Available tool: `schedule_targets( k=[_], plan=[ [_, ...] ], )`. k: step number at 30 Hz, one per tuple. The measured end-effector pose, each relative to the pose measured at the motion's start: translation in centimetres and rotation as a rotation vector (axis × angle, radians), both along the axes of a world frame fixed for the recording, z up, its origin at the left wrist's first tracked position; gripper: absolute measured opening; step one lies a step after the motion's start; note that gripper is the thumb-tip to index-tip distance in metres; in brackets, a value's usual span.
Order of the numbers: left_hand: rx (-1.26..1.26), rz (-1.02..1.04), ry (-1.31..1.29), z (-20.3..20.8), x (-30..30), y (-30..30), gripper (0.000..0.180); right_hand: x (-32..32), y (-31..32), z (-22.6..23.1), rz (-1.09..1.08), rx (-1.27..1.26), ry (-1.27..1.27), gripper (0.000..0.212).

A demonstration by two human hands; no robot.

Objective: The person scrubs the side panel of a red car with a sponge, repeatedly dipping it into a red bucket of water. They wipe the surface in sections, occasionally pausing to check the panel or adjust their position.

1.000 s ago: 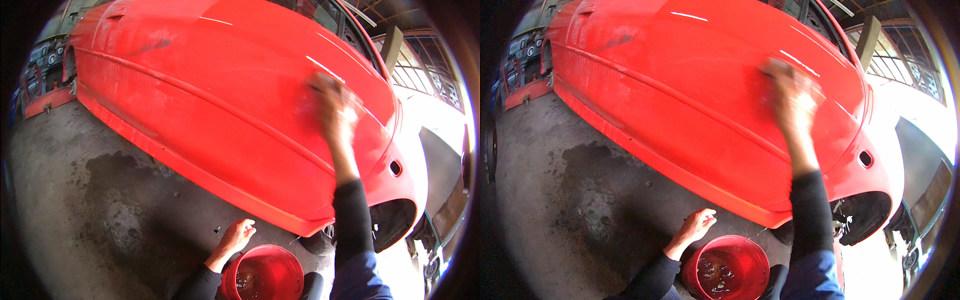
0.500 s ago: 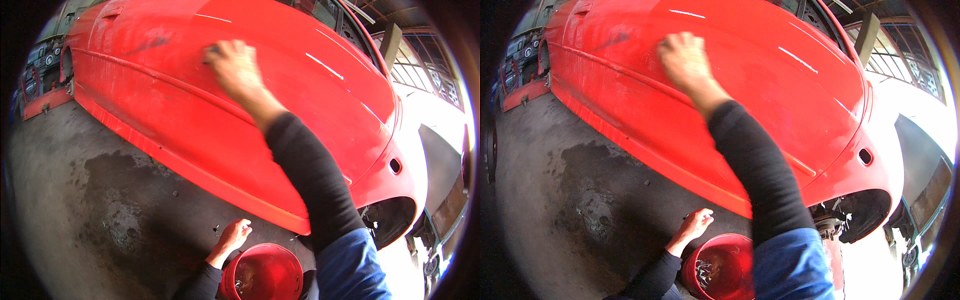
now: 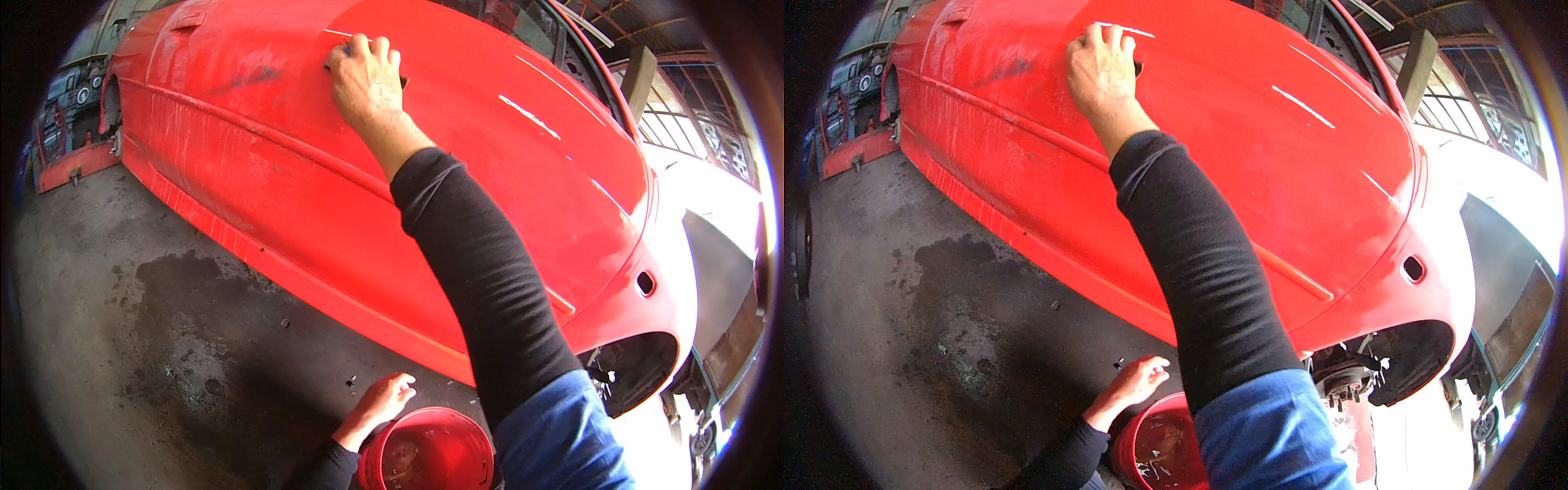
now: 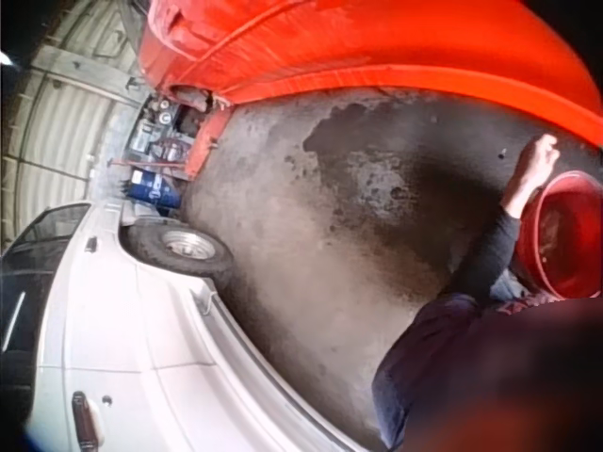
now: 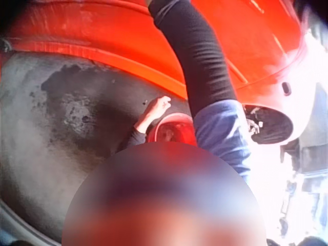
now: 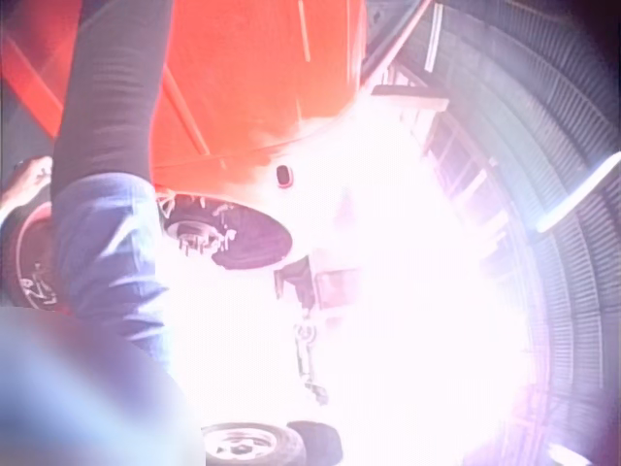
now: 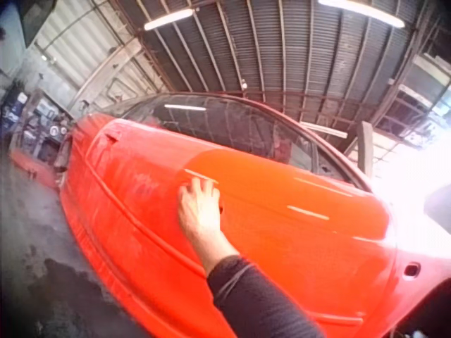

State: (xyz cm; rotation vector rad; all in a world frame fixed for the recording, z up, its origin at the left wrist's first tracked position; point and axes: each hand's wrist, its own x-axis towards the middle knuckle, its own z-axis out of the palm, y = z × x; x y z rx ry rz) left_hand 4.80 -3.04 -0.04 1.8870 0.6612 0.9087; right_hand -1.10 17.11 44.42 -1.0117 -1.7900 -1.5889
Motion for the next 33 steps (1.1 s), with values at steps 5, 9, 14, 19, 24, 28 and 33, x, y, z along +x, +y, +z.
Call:
schedule_targets(
  k=[5,9,14,19,24,28,33],
  plan=[
    [-0.009,0.041,-0.019,1.0,-1.0,0.3,0.031,13.2,-12.6,0.4,-0.041,0.013,0.109,0.027],
    [-0.023,-0.036,-0.183,2.4,-1.6,-0.9,0.03,19.8,-15.5,-1.7,-0.128,0.33,0.345,0.026],
    [0.079,-0.005,-0.038,1.7,-1.0,-0.7,0.029,6.5,-3.5,-1.2,0.059,0.267,0.098,0.03],
    [0.029,0.049,0.038,0.5,-0.8,0.5,0.03,2.5,-3.4,1.0,0.02,-0.127,-0.087,0.024],
    [0.058,0.003,-0.036,1.9,-1.3,-0.3,0.031,18.0,-18.8,-4.3,-0.279,0.073,0.292,0.031],
    [0.034,-0.06,-0.093,3.2,-1.2,-1.5,0.028,18.7,-15.9,-10.9,-0.006,0.268,0.196,0.033],
    [0.105,-0.075,-0.033,2.2,-1.4,-1.1,0.028,3.2,-1.9,-10.7,0.169,-0.092,-0.082,0.029]
  ],
)
